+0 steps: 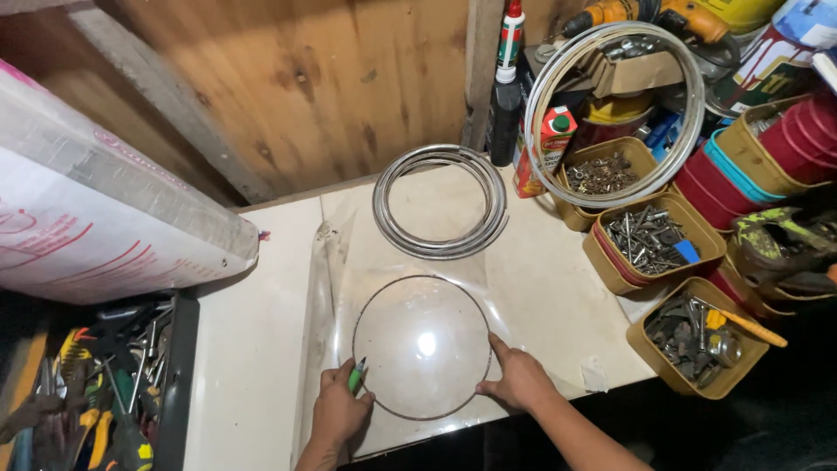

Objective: Tracing a circle on a clear plastic sheet using a metal ring as a guide and then cutting it out with scissors

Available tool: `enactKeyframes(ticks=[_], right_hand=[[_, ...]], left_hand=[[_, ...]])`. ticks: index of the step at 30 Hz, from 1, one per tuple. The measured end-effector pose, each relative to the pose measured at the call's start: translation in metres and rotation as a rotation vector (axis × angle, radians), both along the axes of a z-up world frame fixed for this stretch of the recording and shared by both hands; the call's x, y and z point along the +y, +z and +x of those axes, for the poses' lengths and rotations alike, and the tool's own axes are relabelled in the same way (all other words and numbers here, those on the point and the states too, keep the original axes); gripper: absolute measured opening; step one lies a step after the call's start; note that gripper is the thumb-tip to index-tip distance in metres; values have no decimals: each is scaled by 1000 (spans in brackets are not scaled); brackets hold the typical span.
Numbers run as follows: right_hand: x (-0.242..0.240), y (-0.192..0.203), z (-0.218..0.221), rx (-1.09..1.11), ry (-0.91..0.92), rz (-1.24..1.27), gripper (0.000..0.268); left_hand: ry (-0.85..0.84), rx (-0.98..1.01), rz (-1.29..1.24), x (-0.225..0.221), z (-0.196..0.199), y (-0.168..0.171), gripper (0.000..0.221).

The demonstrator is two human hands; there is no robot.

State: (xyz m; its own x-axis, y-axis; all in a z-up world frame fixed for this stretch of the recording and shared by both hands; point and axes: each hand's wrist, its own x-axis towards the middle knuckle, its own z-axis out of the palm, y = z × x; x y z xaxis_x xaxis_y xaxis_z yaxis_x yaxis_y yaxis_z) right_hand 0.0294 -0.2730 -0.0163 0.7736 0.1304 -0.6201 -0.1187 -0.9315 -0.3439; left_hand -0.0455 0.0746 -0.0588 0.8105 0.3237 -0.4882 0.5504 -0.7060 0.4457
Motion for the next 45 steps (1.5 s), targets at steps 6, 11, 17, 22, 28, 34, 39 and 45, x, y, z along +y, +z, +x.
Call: enactKeyframes(ticks=[6,11,17,22,28,34,39,45], right_hand=[[2,8,4,14,0,30,117],[3,14,1,30,-3,-4,114],[2,12,-1,22,8,-5,114],[0,2,0,-3,17,-15,116],[1,5,1,21,5,-24,116],[1,2,2,29,12,-31,117],[3,9,2,46,-15,-31,116],[0,-4,0,36,-23,-13,117]], left_hand=[[9,30,-13,-4,5,16,84],[-10,24,1,-2,2,8,84],[2,10,1,-6,0,12,82],[-3,8,0,-5,1,11,82],[31,-2,-18,-6,2,15,83],[233,-50,-116,2,10,23,65],[290,-161,-161,9,31,29,59],[143,-238,-172,-9,76,35,64]])
